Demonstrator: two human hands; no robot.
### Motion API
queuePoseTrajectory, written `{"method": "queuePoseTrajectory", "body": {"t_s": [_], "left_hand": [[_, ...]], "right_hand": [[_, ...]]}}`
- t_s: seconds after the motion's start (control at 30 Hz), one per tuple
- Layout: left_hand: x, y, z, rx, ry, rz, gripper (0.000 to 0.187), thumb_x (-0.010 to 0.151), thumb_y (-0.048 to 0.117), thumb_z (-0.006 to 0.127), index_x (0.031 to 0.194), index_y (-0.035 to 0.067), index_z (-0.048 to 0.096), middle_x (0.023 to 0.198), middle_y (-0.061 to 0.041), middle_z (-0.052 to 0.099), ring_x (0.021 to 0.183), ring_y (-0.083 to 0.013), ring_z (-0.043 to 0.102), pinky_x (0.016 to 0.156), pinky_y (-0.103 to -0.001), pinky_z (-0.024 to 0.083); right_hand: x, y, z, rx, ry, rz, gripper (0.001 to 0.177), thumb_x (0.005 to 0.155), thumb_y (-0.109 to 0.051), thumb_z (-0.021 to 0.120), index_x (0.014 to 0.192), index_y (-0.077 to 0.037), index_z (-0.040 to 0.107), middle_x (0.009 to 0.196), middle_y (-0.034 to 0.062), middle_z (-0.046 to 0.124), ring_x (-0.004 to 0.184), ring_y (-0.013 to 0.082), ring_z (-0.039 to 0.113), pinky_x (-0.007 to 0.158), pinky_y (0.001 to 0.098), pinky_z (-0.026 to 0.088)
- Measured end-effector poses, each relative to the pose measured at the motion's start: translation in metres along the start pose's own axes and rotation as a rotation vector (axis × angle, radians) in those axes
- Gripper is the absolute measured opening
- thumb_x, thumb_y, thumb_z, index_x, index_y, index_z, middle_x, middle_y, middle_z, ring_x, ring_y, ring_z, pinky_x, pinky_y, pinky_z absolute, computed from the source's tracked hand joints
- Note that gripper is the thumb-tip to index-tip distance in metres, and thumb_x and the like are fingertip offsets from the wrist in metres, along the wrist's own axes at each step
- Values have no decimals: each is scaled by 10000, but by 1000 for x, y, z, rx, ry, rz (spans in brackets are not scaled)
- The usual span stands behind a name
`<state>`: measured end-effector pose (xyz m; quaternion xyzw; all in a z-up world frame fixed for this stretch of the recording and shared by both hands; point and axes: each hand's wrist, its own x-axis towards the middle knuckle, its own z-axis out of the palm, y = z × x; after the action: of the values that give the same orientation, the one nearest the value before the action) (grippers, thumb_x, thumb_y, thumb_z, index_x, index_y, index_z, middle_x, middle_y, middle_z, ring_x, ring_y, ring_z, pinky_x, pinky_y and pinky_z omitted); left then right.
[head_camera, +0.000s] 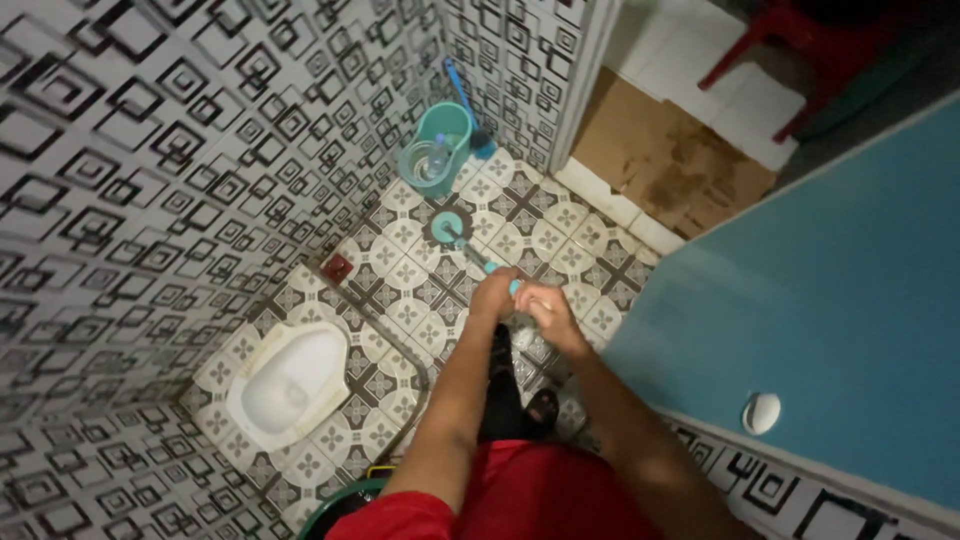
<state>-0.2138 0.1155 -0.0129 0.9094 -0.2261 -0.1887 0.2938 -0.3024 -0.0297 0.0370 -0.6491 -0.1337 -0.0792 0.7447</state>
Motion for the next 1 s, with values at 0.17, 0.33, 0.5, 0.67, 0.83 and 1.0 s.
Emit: {"method": "queuePoseTrajectory", "body": {"t_s": [0.17, 0.33, 0.5, 0.67, 0.83, 1.0], "left_hand": [[5, 7, 10, -108, 146, 36, 470, 728, 201, 803, 1175, 137, 675, 1250, -155, 661, 1091, -409, 655, 904, -480, 545], [25, 64, 26, -175, 124, 68, 582, 658, 204, 859, 1209, 156, 678, 1229, -150, 665, 1085, -395, 657, 921, -464, 537], [61, 98, 79, -229, 19, 315, 530, 676, 155, 806, 1195, 128, 702, 1266, -156, 680, 1150, -388, 647, 962, -456, 535], [91, 112, 126, -373, 17, 693, 470, 699, 137, 768, 1158, 94, 681, 1223, -174, 689, 1159, -399, 637, 983, -473, 525], [82, 134, 76, -261, -472, 464, 453, 654, 125, 696, 1105, 128, 732, 1068, -179, 773, 1009, -357, 750, 903, -452, 593], [74, 137, 18, -143, -316, 348, 550, 612, 218, 820, 1153, 178, 730, 1141, -158, 719, 1059, -380, 675, 903, -480, 540]], "right_hand": [[8, 0, -16, -232, -15, 197, 169, 894, -15, 501, 781, -8, 626, 803, 101, 670, 742, 182, 611, 734, 317, 511], [-4, -24, -61, -263, 51, 161, 209, 913, -7, 482, 810, -7, 664, 834, 98, 674, 780, 176, 623, 755, 305, 525], [-29, -59, -96, -314, 323, 196, 174, 889, 2, 483, 797, 33, 627, 788, 104, 654, 730, 185, 583, 688, 317, 484], [-48, -81, -113, -335, 409, 153, 169, 869, -14, 473, 732, 14, 568, 780, 93, 631, 769, 184, 598, 738, 312, 480], [-55, -77, -109, -110, 465, 158, 178, 858, -103, 486, 750, 21, 555, 825, 120, 620, 850, 216, 577, 828, 342, 463], [-22, -72, -90, -30, 461, 87, 162, 797, -112, 492, 730, 29, 539, 787, 176, 600, 815, 286, 551, 854, 409, 457]]}}
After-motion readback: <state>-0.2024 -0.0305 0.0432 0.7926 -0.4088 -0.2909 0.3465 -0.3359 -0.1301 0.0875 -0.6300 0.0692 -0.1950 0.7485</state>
